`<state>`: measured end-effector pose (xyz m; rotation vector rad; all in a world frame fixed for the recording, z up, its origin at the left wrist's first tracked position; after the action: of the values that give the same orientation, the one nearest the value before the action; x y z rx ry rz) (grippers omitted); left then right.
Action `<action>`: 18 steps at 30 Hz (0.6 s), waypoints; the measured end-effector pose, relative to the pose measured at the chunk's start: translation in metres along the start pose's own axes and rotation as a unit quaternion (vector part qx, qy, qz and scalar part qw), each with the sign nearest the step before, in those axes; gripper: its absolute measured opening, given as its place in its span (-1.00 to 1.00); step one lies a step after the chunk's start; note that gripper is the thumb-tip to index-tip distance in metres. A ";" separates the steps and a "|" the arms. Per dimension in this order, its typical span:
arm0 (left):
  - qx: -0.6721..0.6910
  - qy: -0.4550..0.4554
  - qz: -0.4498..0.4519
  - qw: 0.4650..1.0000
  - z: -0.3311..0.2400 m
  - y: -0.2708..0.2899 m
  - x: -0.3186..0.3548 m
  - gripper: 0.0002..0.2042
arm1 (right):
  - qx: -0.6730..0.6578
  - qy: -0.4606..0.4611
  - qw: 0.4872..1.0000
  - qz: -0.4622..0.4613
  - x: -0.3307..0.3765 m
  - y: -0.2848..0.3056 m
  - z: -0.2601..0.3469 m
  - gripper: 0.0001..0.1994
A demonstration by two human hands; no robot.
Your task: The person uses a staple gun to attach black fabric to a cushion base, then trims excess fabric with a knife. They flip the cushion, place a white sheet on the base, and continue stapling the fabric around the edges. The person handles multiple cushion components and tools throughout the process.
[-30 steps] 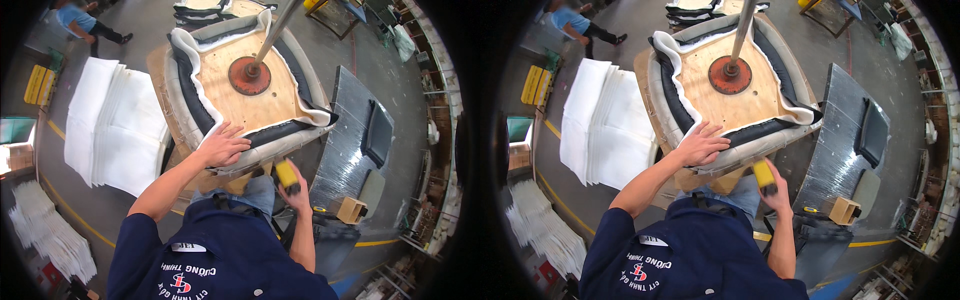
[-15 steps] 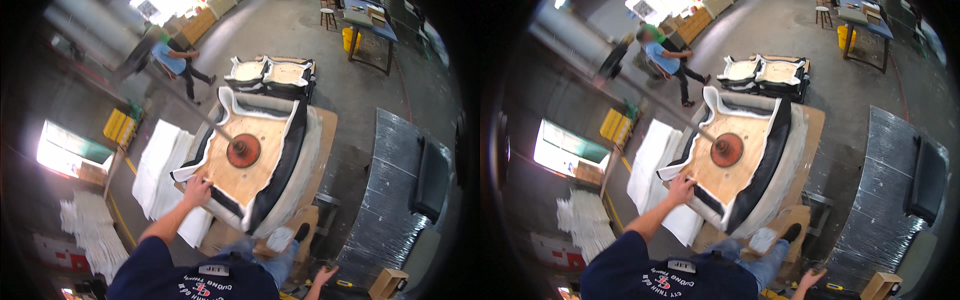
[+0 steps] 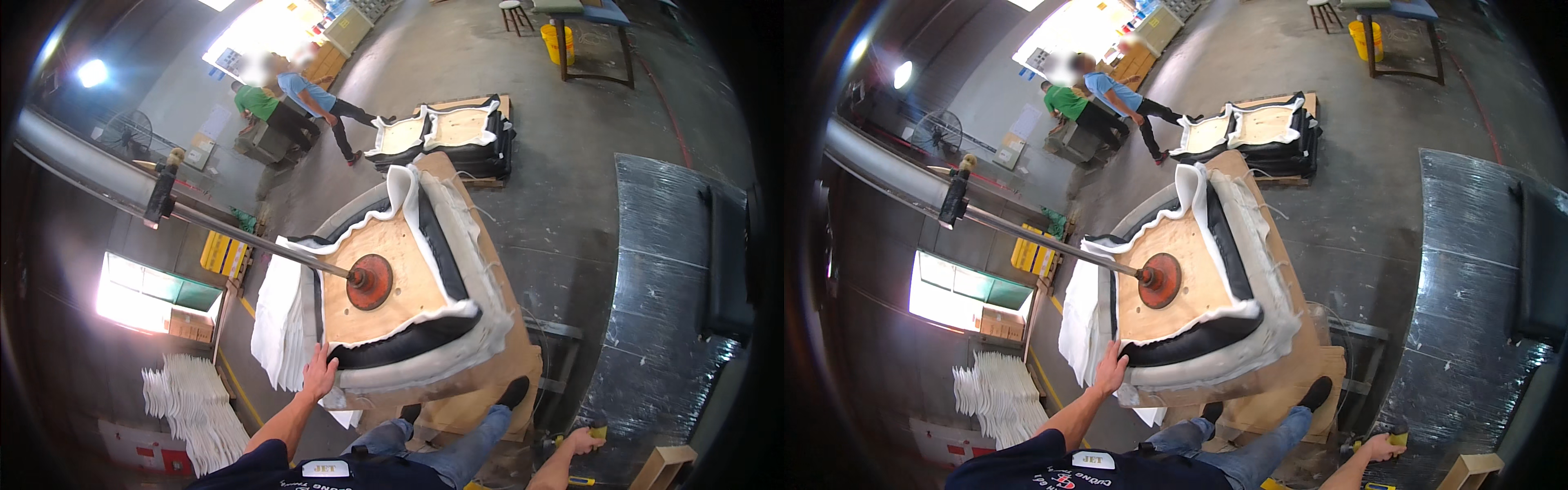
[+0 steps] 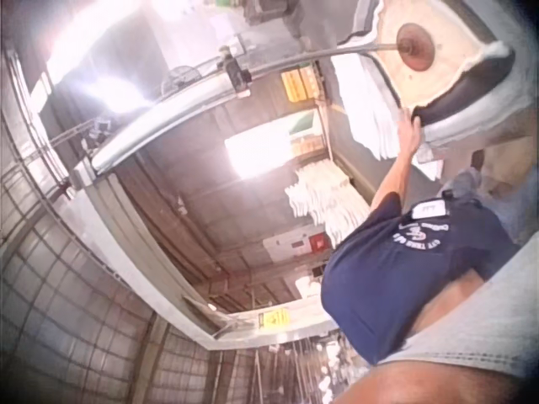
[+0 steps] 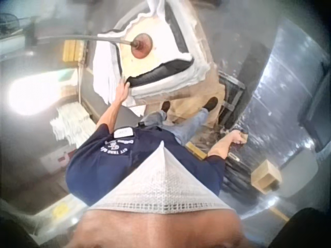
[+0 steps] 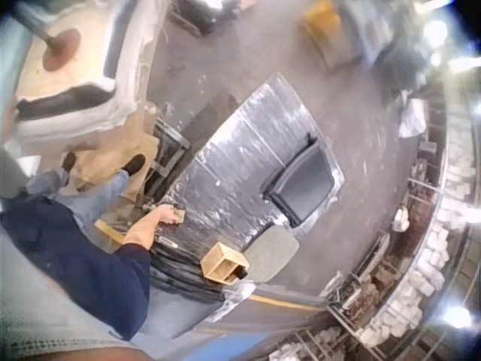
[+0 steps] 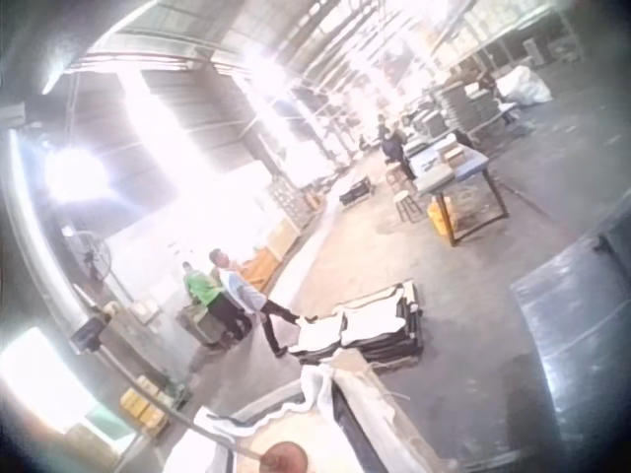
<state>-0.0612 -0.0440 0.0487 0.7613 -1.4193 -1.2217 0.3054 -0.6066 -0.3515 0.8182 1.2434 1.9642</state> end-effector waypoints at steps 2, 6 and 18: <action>-0.062 0.014 -0.023 0.998 0.003 -0.008 -0.013 -0.37 | 0.039 -0.019 0.998 0.050 0.006 0.001 0.004 -0.12; 0.006 -0.026 -0.085 0.996 0.058 -0.033 -0.058 -0.37 | 0.027 -0.009 0.997 0.073 0.045 0.043 0.044 -0.11; 0.017 -0.238 -0.201 0.950 0.119 -0.002 -0.110 -0.39 | -0.279 0.493 0.739 0.366 0.426 0.236 0.239 -0.32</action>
<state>-0.1498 0.0892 0.0237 0.8427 -1.7274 -1.7895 0.1969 -0.2226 0.0164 -0.2045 0.6777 3.4242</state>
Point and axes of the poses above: each hand's wrist, its own x-axis away from the middle knuckle, its own y-axis out of the back of the hand, z = x × y, the point moved 1 cm from there along -x, towards the middle knuckle, and after that the axes turned 10 degrees about -x, right-handed, at the moved point
